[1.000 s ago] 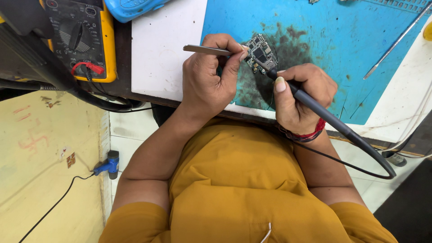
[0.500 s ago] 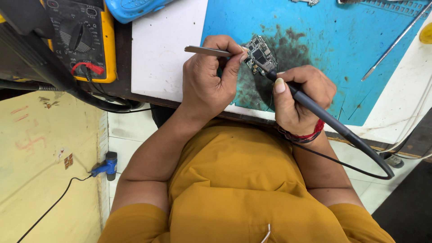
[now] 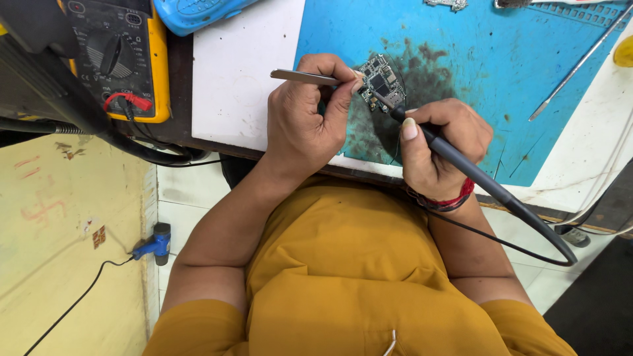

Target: The person solders components on a small circuit board at a workbench, holding the board steady with a metal blade in one hand while applying a soldering iron to the board's contacts. They reposition the board and continue soldering different points throughout the clip.

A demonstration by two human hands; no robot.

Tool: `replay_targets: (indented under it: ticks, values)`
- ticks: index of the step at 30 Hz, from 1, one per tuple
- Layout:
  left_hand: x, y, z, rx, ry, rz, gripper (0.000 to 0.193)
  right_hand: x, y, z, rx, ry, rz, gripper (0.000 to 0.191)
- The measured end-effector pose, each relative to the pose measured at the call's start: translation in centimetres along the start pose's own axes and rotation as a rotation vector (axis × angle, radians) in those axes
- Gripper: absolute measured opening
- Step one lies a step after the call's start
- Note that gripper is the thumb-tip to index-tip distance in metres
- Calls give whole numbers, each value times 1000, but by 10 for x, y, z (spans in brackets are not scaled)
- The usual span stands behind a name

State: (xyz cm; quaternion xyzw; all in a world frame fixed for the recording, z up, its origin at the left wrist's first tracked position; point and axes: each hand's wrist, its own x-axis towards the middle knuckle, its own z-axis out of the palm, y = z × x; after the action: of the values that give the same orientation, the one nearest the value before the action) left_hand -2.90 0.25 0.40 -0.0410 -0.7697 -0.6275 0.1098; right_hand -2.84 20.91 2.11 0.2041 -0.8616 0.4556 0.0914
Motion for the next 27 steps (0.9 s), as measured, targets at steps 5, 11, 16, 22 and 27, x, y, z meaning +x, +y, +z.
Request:
replay_targets:
  ticks: [5, 11, 16, 22, 27]
  values:
    - [0, 0, 0, 10, -2, -4, 11, 0, 0, -1, 4, -9, 2, 10]
    - [0, 1, 0, 5, 7, 13, 10, -1, 2, -1, -1, -5, -7, 10]
    - [0, 1, -1, 5, 5, 11, 11, -3, 3, -1, 0, 30, -7, 11]
    - [-1, 2, -1, 46, -9, 29, 12, -3, 3, -1, 7, 4, -8, 11]
    - [0, 1, -1, 57, -15, 58, 12, -1, 2, -1, 3, 0, -9, 11]
